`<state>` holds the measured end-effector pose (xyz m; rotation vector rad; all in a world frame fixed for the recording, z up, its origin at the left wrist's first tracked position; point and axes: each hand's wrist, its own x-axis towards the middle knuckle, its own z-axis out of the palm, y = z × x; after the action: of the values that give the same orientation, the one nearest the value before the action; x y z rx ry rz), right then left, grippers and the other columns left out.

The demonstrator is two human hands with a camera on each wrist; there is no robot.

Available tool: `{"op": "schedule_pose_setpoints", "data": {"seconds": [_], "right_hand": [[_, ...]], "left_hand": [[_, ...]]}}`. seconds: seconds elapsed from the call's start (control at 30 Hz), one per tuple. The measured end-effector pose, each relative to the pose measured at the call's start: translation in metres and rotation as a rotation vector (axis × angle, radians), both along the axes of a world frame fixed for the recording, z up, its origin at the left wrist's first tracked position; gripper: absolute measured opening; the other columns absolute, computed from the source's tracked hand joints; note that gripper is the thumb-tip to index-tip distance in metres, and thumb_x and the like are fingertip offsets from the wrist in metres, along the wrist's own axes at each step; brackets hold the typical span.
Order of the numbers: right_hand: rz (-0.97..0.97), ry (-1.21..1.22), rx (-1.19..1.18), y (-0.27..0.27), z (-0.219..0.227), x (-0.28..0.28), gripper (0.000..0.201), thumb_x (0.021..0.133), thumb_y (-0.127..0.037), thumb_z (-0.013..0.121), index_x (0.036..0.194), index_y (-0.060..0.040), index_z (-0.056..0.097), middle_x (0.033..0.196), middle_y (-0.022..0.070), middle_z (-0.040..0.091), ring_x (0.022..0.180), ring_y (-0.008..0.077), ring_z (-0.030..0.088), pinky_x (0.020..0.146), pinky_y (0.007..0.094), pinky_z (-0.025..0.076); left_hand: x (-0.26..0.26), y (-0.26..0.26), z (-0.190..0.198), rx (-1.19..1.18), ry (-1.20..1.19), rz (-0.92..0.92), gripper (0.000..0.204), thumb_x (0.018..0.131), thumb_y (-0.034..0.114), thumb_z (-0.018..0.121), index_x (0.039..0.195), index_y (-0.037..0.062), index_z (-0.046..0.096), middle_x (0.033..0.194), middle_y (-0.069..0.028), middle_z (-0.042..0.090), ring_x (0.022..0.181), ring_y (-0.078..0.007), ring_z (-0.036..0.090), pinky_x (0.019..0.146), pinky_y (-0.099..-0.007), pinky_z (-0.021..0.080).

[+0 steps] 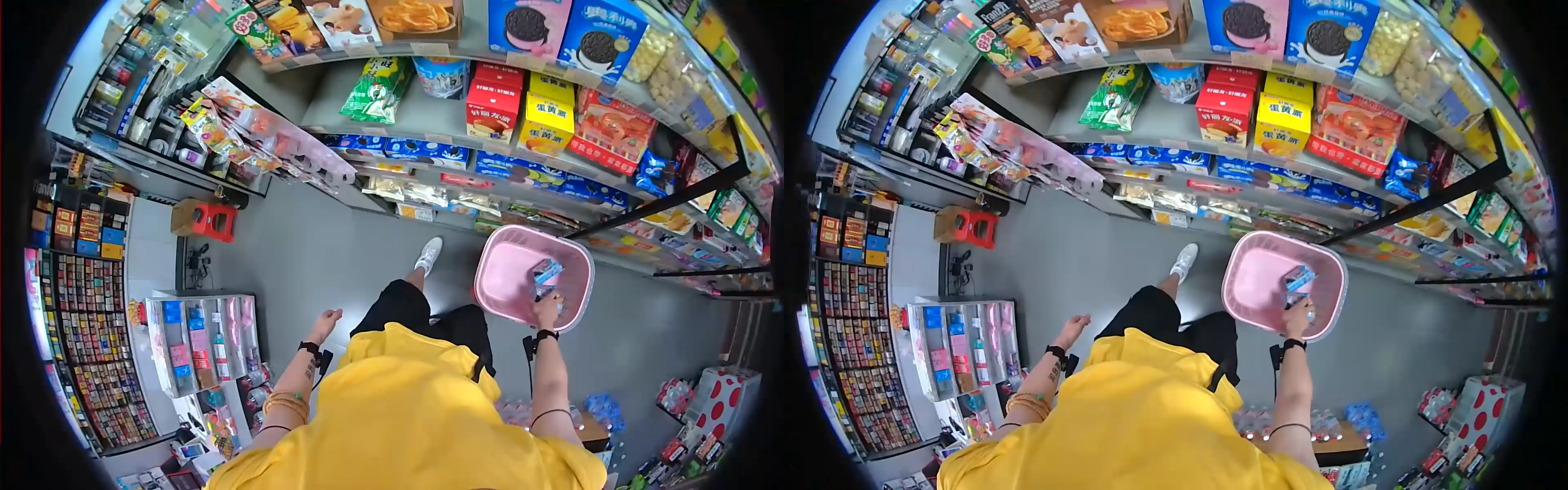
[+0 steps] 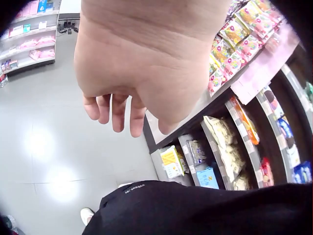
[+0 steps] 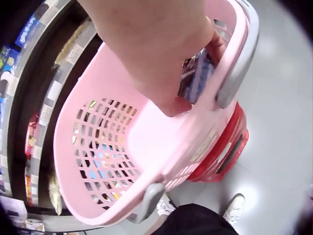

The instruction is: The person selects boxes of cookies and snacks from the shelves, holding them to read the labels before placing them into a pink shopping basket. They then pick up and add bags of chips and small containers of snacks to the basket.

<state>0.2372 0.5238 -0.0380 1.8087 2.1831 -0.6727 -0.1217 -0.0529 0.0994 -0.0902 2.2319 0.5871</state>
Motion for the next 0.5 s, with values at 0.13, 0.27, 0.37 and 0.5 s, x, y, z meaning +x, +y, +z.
{"op": "schedule_pose_setpoints", "data": {"seconds": [0.13, 0.27, 0.37, 0.5], "right_hand": [[-0.158, 0.276, -0.033, -0.012, 0.03, -0.013, 0.091, 0.07, -0.033, 0.077, 0.143, -0.0021, 0.032, 0.136, 0.0346, 0.04, 0.116, 0.045, 0.056, 0.101, 0.0494, 0.047], [-0.466, 0.804, -0.783, -0.031, 0.064, -0.012, 0.085, 0.075, -0.008, 0.066, 0.149, -0.0175, 0.026, 0.114, 0.0141, 0.055, 0.09, 0.0231, 0.063, 0.068, 0.0378, 0.055], [-0.376, 1.145, -0.974, -0.071, 0.118, -0.026, 0.086, 0.07, 0.004, 0.059, 0.148, -0.019, 0.034, 0.132, 0.0094, 0.047, 0.109, 0.028, 0.061, 0.082, 0.042, 0.058], [-0.158, 1.317, -1.121, -0.107, 0.152, -0.039, 0.096, 0.062, 0.008, 0.06, 0.151, -0.0184, 0.033, 0.144, 0.0075, 0.038, 0.116, 0.024, 0.057, 0.087, 0.0315, 0.053]], "left_hand": [[-0.013, 0.009, -0.039, 0.045, 0.011, -0.052, 0.061, 0.093, 0.052, 0.06, 0.123, -0.0009, 0.063, 0.118, -0.0173, 0.067, 0.113, -0.0265, 0.061, 0.098, -0.0379, 0.045], [-0.014, 0.058, -0.01, 0.141, -0.016, -0.107, 0.056, 0.094, 0.047, 0.061, 0.125, 0.0003, 0.063, 0.121, -0.0176, 0.067, 0.116, -0.0263, 0.061, 0.1, -0.0373, 0.046], [-0.008, 0.093, 0.021, 0.209, 0.036, -0.187, 0.052, 0.095, 0.045, 0.061, 0.123, 0.0017, 0.063, 0.12, -0.015, 0.067, 0.115, -0.0241, 0.061, 0.1, -0.0367, 0.046], [-0.009, 0.121, 0.037, 0.304, -0.013, -0.301, 0.047, 0.096, 0.042, 0.062, 0.123, 0.003, 0.063, 0.12, -0.0104, 0.068, 0.116, -0.0201, 0.06, 0.102, -0.0354, 0.045]]}}
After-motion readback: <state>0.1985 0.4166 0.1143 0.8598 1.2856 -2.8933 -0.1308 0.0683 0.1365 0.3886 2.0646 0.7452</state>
